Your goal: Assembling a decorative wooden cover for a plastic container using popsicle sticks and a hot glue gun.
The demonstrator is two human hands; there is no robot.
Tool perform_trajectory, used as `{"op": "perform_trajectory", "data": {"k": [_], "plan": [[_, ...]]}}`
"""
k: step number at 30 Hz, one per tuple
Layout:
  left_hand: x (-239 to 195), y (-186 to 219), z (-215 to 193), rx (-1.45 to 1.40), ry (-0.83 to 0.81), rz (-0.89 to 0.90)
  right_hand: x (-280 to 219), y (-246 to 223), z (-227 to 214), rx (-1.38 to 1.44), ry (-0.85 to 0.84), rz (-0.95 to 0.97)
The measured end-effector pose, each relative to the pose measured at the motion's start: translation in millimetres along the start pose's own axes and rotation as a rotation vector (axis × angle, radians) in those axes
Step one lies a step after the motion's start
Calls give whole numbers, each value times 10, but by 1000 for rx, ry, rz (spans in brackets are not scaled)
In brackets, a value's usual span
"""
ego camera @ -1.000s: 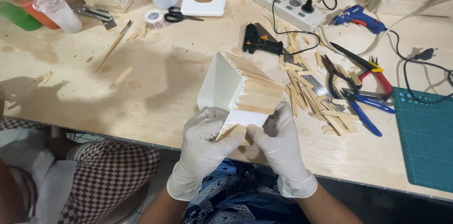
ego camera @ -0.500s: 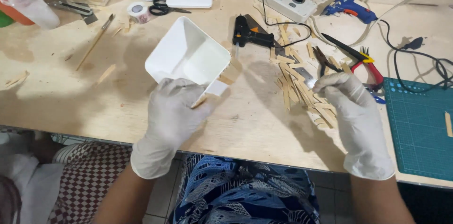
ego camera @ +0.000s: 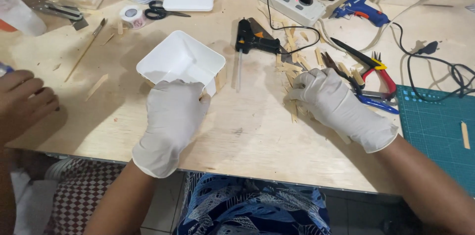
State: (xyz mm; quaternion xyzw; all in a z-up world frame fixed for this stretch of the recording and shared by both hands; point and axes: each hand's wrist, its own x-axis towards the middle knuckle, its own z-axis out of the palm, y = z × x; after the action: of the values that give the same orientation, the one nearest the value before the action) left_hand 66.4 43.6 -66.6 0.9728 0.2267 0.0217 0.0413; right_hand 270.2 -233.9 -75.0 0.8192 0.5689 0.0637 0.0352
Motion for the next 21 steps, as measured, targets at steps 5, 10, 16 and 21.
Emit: {"op": "perform_trajectory", "data": {"k": [5,10,16,21], "plan": [[-181,315,-406,35,160,8,82,82,-43,-52,-77,-76],[-270,483,-58,21,663,276,190,377,307,214,135,-232],[-335,921,-66,-480,316,583,144,206,-93,921,110,333],[-85,1190,-385,-1130,-558,17,312,50,-268,1306,143,720]]}}
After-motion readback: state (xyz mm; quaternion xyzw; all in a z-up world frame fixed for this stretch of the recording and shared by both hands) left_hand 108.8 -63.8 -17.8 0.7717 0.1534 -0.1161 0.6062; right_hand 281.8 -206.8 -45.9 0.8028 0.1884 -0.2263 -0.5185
